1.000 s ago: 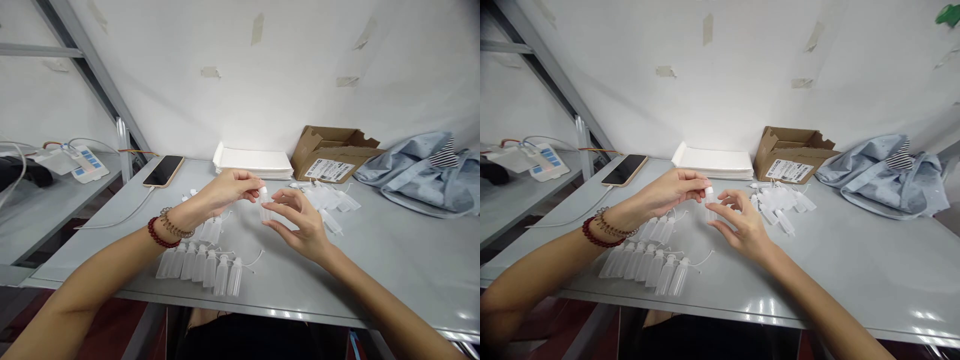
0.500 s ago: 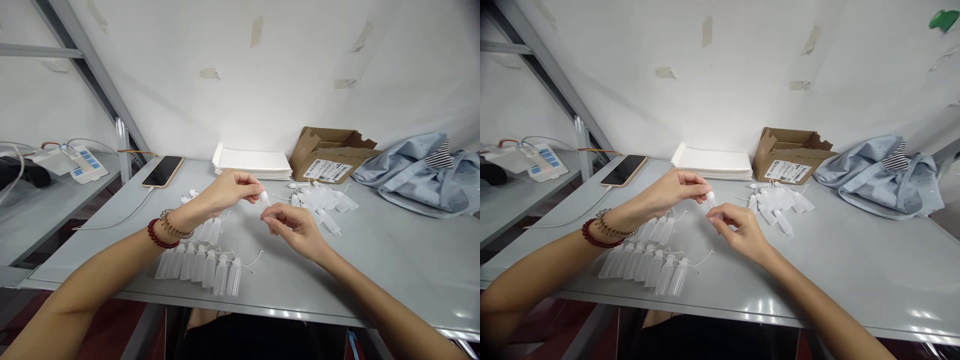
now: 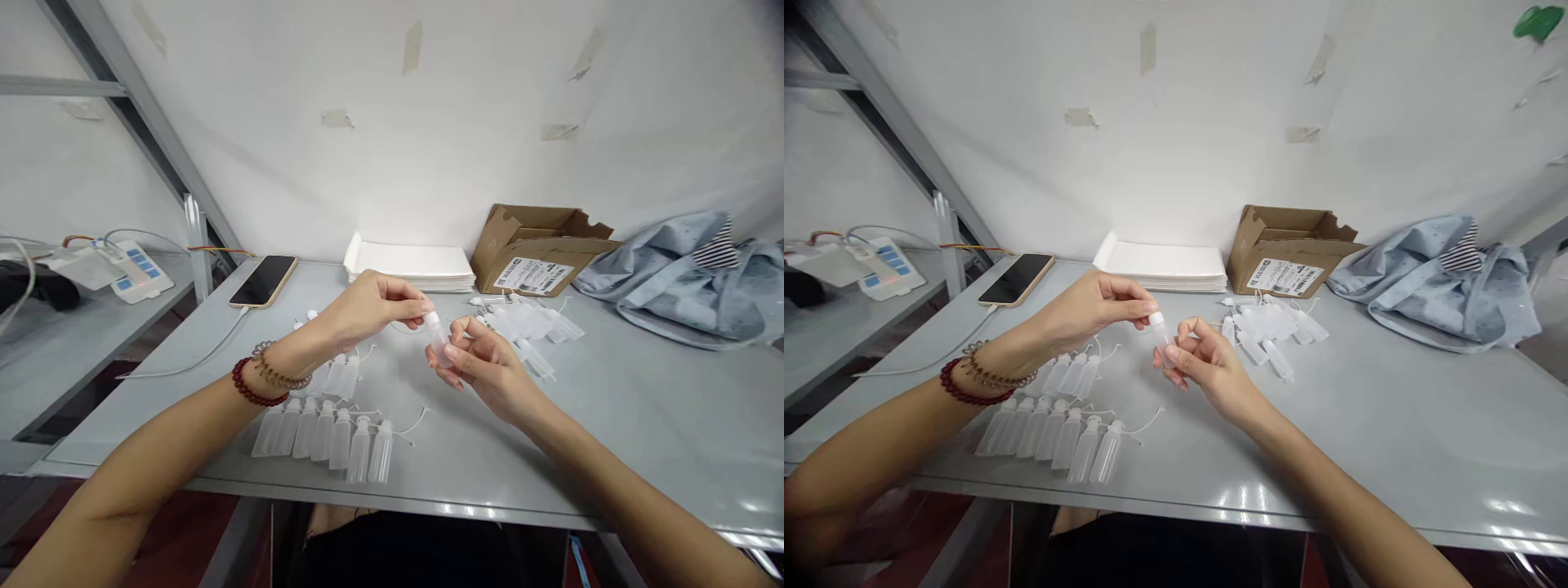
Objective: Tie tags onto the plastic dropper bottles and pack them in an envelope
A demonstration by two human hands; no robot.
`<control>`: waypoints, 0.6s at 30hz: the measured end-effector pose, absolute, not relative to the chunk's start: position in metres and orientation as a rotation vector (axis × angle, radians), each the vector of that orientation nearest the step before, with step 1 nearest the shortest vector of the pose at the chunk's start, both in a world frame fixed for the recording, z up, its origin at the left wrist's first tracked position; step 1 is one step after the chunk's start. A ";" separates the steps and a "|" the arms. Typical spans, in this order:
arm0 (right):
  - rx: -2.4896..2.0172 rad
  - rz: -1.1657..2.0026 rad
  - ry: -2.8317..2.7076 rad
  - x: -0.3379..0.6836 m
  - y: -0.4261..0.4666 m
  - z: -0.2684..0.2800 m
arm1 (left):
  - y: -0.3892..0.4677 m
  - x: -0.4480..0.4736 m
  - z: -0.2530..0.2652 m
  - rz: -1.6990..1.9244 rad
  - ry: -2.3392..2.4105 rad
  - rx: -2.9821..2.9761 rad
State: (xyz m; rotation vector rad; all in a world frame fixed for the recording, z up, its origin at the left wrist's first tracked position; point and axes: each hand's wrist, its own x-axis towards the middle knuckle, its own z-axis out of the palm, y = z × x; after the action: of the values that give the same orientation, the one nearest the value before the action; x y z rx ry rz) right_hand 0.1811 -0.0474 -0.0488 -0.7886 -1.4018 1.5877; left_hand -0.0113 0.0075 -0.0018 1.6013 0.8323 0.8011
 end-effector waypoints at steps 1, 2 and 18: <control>-0.827 1.528 -1.433 0.181 -0.048 -0.049 | 0.006 -0.011 -0.001 0.810 0.877 1.637; -0.877 1.436 -1.482 0.180 -0.049 -0.051 | 0.005 -0.011 -0.001 0.818 0.921 1.674; -0.849 1.314 -1.611 0.183 -0.048 -0.049 | 0.008 -0.009 -0.007 0.666 0.676 1.590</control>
State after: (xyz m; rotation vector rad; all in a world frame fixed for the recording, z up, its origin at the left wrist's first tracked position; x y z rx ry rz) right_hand 0.1830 -0.0481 -0.0488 -0.8487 -1.6114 1.3145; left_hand -0.0091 0.0084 -0.0065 1.5897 0.6756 0.6664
